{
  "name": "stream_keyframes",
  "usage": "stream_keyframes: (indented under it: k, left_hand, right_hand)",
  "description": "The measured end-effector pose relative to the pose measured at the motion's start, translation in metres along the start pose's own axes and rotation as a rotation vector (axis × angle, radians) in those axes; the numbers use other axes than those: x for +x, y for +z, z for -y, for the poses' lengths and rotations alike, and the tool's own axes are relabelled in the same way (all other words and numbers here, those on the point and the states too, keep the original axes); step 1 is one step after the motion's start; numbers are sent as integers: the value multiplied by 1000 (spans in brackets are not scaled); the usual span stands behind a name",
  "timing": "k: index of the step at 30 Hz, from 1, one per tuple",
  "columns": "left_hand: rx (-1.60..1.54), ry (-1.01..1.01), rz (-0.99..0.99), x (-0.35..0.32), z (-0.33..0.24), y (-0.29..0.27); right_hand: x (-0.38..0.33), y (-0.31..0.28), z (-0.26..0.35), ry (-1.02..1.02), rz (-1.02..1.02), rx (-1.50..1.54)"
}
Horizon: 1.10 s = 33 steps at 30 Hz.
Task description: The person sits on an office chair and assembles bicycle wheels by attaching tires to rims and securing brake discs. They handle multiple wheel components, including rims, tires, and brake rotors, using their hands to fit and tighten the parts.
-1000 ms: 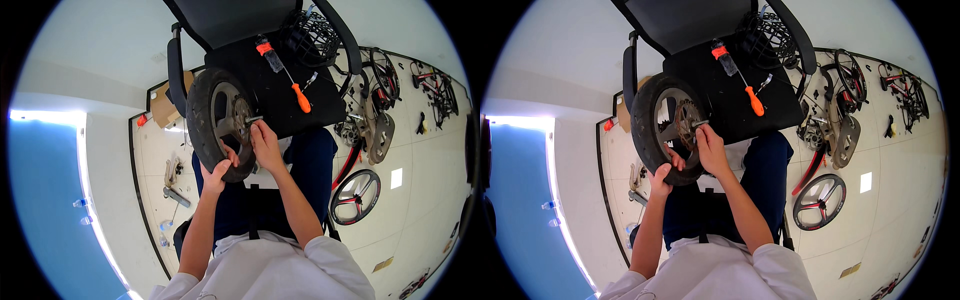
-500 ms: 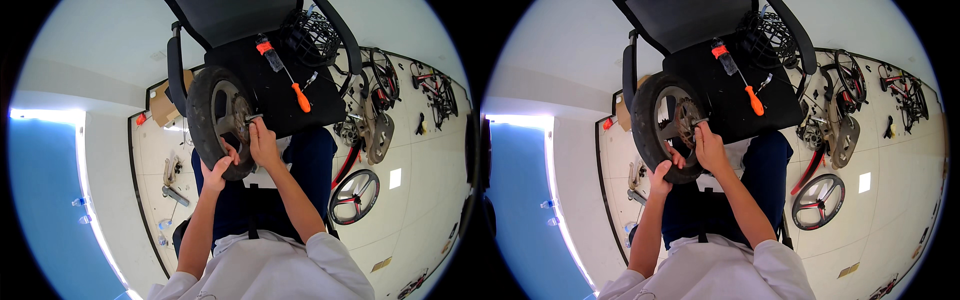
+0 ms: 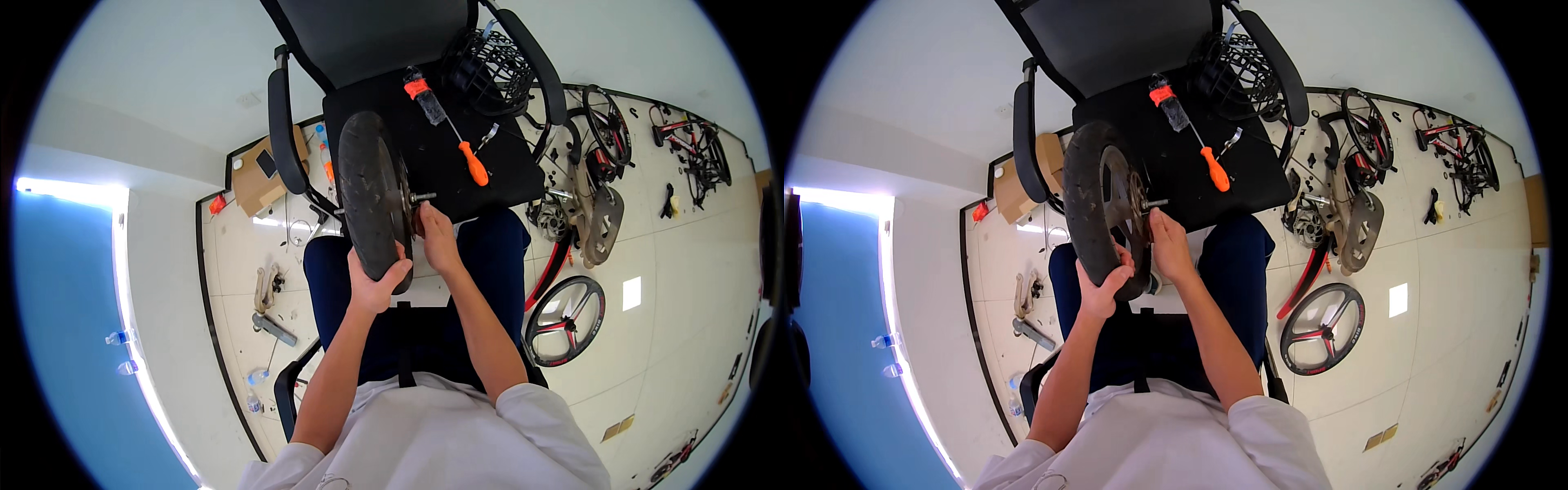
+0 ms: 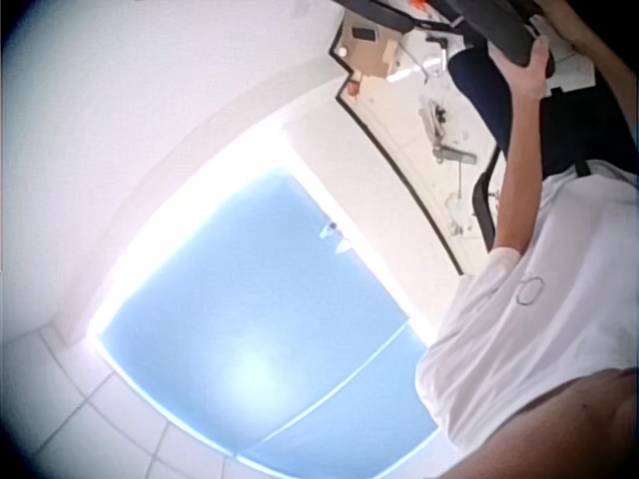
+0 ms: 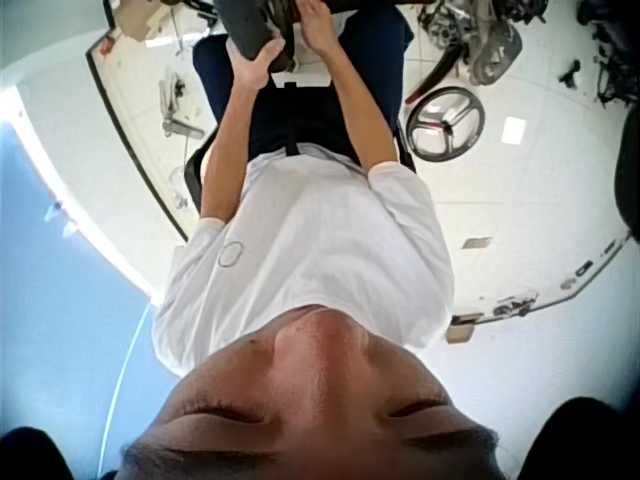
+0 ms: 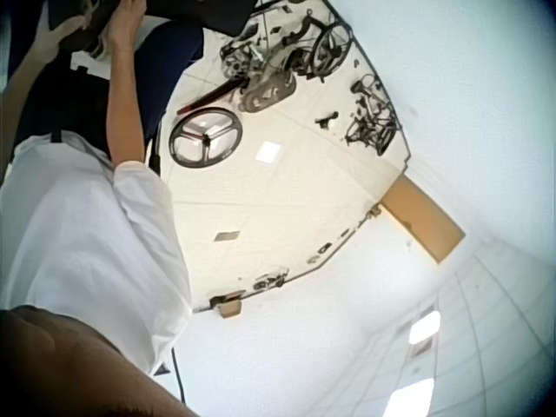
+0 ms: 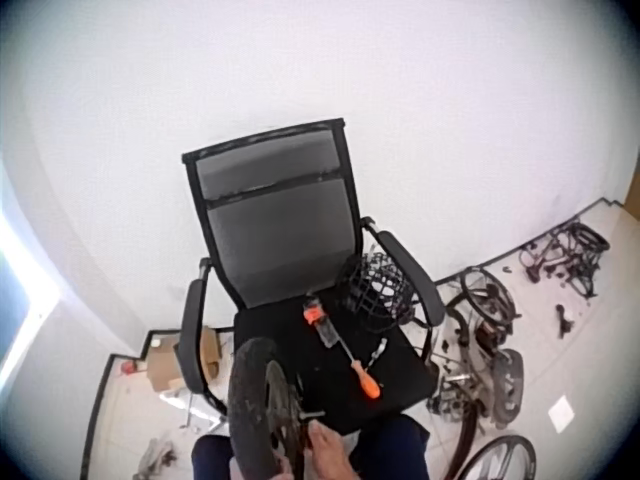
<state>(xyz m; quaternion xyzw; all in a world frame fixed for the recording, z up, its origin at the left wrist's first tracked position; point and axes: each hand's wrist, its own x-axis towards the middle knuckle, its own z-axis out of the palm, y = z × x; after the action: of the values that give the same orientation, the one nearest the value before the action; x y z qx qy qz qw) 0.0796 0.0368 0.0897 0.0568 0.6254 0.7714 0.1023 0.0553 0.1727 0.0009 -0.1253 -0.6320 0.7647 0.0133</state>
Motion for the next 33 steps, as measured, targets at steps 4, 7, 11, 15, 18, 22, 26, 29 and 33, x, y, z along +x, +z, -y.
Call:
stream_keyframes:
  k: [4, 7, 11, 15, 18, 22, 26, 29, 33]
  left_hand:
    - [91, 4, -14, 1, 8, 0]
    - [115, 6, 17, -1, 8, 2]
    - [92, -9, -4, 0, 4, 1]
    - [169, -65, -33, 2, -14, -1]
    - [321, -162, -151, 18, -54, 10]
    - [569, -180, -420, 57, -97, 17]
    - [799, -41, -386, 62, -82, 9]
    - [871, 5, -459, 53, -76, 27]
    - [816, 46, -427, 27, -65, 63]
  right_hand:
    - [-3, 14, 6, -54, -142, -209]
    - [-8, 12, 18, -34, -148, -280]
    - [-5, 10, 16, -36, -98, -242]
    - [2, 3, 17, -39, -76, -252]
    - [7, 0, 21, -69, -68, -291]
    - [3, 9, 28, -87, 12, -356]
    - [0, 10, 26, -128, 25, -412]
    - [-4, 6, 22, -189, -22, -459]
    - [-9, -17, -29, -26, 6, -110]
